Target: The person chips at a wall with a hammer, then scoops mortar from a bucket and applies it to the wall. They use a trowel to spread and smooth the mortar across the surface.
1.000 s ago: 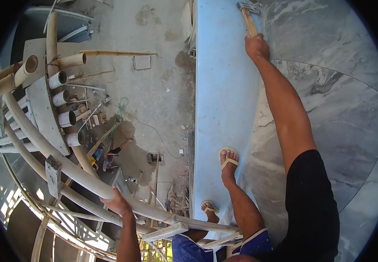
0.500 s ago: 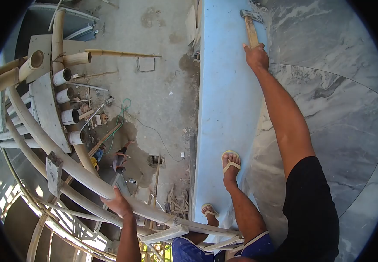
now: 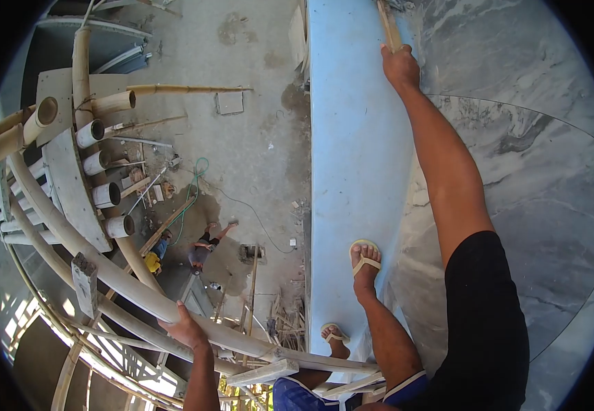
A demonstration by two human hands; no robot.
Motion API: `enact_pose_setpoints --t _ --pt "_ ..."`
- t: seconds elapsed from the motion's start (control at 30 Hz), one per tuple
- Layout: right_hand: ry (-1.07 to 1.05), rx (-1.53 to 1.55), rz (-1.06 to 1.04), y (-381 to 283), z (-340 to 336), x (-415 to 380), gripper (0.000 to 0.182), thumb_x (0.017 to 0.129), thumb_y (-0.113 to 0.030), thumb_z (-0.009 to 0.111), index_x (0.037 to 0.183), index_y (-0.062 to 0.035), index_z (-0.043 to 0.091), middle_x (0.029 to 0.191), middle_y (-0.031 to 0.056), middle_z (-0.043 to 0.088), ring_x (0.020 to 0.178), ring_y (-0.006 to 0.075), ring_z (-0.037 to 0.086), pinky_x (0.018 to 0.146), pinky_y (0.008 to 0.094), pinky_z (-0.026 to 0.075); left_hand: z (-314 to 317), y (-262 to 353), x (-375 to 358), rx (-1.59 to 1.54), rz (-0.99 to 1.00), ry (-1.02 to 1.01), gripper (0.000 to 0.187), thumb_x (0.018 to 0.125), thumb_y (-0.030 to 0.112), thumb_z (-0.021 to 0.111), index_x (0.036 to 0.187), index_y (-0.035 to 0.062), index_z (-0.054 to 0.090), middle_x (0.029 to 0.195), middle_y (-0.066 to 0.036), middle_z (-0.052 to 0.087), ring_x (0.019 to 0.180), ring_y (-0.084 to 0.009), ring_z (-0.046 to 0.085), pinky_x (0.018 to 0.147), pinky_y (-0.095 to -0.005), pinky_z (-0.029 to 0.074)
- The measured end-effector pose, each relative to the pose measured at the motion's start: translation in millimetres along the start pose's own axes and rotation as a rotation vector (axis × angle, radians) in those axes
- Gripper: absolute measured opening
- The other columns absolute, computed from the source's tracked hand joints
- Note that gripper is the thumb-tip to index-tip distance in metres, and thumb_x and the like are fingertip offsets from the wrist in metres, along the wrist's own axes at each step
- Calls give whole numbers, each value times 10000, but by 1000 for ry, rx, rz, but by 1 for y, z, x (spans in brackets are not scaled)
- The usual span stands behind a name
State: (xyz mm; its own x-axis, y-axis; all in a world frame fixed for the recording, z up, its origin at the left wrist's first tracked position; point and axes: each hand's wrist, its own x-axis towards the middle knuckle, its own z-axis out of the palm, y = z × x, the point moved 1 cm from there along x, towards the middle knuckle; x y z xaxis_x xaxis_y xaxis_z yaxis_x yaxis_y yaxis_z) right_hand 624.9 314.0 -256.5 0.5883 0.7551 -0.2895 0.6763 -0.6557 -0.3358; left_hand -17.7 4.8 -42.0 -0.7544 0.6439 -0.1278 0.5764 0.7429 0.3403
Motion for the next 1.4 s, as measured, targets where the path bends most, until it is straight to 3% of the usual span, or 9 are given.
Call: enact_pose_setpoints --t 0.13,0.27,0.4,0.57,0.77,0.87,1.1,1.27,1.4 --pt "86 106 75 -22 -4 5 667 935 -541 543 1184 76 496 1049 309 662 1005 456 656 860 488 543 -1 4 -2 -11 -10 -3 708 860 285 769 1355 -69 407 1209 -229 581 1054 -324 601 948 -400 476" --pt "33 58 -125 -16 -9 -10 669 935 -547 533 1175 77 505 1057 321 657 999 465 654 871 497 534 -2 -3 2 -24 8 -6 720 858 273 765 1369 -71 391 1216 -239 581 1056 -334 605 955 -406 471" --pt "83 28 64 5 -10 10 677 932 -549 536 1197 74 503 1045 318 663 1020 464 645 880 505 523 0 -3 1 -4 3 4 716 860 281 767 1362 -72 399 1218 -234 576 1053 -328 601 948 -400 476" --pt "101 61 -131 3 -23 -1 717 924 -562 534 1191 103 527 1072 339 649 1037 472 635 894 497 516 1 -9 3 4 36 4 702 861 271 764 1356 -74 404 1211 -235 579 1051 -327 603 942 -402 481" --pt "55 57 -14 12 -28 22 681 932 -567 523 1163 72 567 1078 327 653 1040 467 634 883 500 513 -3 -3 -1 23 7 2 676 865 266 759 1335 -75 414 1203 -234 583 1047 -330 607 943 -405 483" --pt "70 106 -161 8 -39 5 670 931 -570 525 1160 57 578 1093 312 656 1036 472 632 882 502 516 -1 -3 2 19 14 10 681 865 267 758 1341 -75 411 1210 -237 583 1054 -334 607 945 -406 484" --pt "81 -38 -16 9 -25 15 636 943 -561 518 1182 27 574 1076 287 669 1018 467 640 879 503 521 0 -3 1 9 20 8 692 869 281 754 1349 -75 406 1207 -237 584 1059 -334 608 947 -404 482" --pt "138 -28 -178 13 -29 5 609 954 -537 517 1147 38 575 1040 296 672 996 470 646 865 506 525 -1 -4 3 20 28 10 695 867 290 758 1345 -76 409 1198 -231 586 1047 -323 608 943 -399 481" --pt "120 -49 -51 20 -19 19 597 959 -528 516 1134 40 571 1024 308 668 980 468 650 860 509 525 0 -8 2 -29 9 5 690 866 286 759 1342 -75 412 1196 -228 587 1038 -315 608 936 -397 483"
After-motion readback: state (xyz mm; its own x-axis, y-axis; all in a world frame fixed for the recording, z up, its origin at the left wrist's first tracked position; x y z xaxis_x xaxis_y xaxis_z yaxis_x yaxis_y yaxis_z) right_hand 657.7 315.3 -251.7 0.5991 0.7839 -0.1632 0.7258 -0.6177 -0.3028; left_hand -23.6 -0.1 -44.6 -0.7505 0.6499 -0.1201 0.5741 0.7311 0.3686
